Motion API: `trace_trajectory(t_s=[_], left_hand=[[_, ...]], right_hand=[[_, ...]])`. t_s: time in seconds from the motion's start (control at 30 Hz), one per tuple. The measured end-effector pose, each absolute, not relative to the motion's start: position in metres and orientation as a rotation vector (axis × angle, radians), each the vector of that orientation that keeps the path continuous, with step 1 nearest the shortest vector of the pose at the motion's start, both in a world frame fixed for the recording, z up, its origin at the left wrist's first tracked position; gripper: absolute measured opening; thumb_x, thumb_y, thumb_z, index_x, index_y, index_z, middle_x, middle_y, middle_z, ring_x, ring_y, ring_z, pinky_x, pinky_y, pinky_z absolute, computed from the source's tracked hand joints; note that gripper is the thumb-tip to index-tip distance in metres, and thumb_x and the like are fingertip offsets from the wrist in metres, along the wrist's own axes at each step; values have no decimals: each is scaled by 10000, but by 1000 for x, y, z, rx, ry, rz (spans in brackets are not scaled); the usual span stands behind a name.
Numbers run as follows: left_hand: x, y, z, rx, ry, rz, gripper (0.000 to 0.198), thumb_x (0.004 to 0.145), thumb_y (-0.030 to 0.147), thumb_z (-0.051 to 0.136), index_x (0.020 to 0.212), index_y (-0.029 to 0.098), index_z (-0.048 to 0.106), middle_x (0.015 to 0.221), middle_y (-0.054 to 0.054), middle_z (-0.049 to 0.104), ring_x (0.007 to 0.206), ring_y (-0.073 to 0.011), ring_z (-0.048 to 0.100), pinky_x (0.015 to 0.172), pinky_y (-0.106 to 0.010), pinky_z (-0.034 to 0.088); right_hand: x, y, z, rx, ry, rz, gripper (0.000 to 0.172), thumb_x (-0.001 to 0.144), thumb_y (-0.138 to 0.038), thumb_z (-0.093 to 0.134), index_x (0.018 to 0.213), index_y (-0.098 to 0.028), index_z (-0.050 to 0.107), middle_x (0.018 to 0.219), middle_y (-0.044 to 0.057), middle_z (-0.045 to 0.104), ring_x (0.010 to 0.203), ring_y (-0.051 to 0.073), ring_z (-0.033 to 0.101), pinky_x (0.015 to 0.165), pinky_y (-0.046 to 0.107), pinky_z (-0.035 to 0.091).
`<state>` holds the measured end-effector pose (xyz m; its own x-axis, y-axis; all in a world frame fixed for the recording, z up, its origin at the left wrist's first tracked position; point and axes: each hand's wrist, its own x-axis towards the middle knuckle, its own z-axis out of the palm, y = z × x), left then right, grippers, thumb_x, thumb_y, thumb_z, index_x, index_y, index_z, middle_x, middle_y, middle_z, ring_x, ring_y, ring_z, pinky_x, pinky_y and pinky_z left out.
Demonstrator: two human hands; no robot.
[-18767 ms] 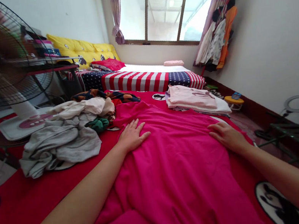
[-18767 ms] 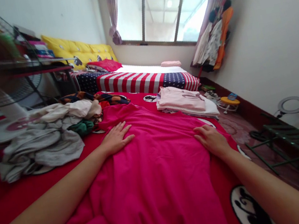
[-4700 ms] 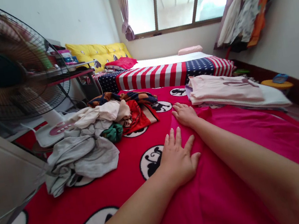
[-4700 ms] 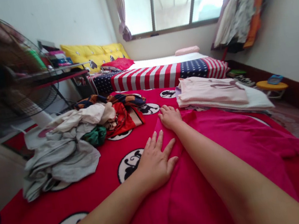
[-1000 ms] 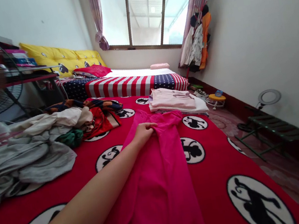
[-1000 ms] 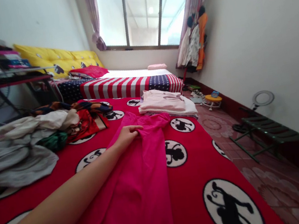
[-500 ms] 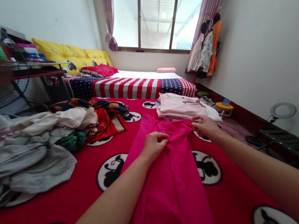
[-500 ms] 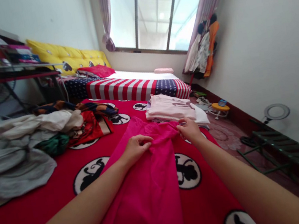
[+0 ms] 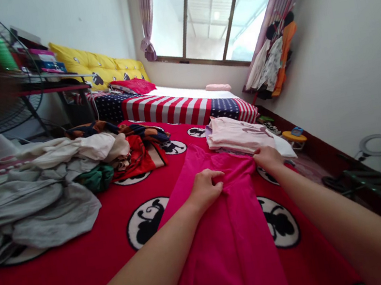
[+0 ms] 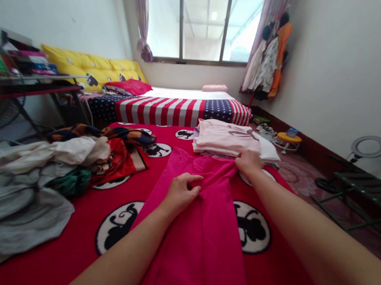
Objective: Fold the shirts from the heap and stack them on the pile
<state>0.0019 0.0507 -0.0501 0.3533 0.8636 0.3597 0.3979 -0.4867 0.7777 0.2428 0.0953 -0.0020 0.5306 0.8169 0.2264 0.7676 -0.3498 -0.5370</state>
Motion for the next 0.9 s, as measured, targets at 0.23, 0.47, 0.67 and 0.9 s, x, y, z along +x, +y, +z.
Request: trace_trajectory(t_s=[0.23,0.47,0.67,0.9], left_hand=[[1,50,-51,2041,1079,1060,333,723,71,605,1021,147,735,882,-49,716,753,-145,623,739,-233,496],[2,50,-54,2068,1069,1102,339,732,94,643,1055,172,713,942,-41,695,836,-152,627,841,-254,498],[-1,43,-48,2166,1148,1280,348,773,133,629,1115,177,672,1196,-107,567,1106,-216,549,987,-329,446],[9,3,-36,2797,482,1019,407,887,412,528,1199,169,623,1391,-120,488,1327,-262,388,1151,-419,239]], right_hand=[[207,107,-2,-1955,-1855,195,268,680,-413,697,767,-160,707,681,62,696,683,197,633,599,253,434],[186,100,-23,-1910,-1845,167,176,764,-252,593,875,-145,679,703,41,687,644,151,608,608,238,425],[226,77,-20,-1816,-1602,-94,245,797,-255,558,997,-150,652,807,65,696,718,171,629,678,267,455],[265,63,-29,-2110,-1643,182,366,772,-367,633,1014,-95,667,649,50,676,537,155,599,549,250,432]])
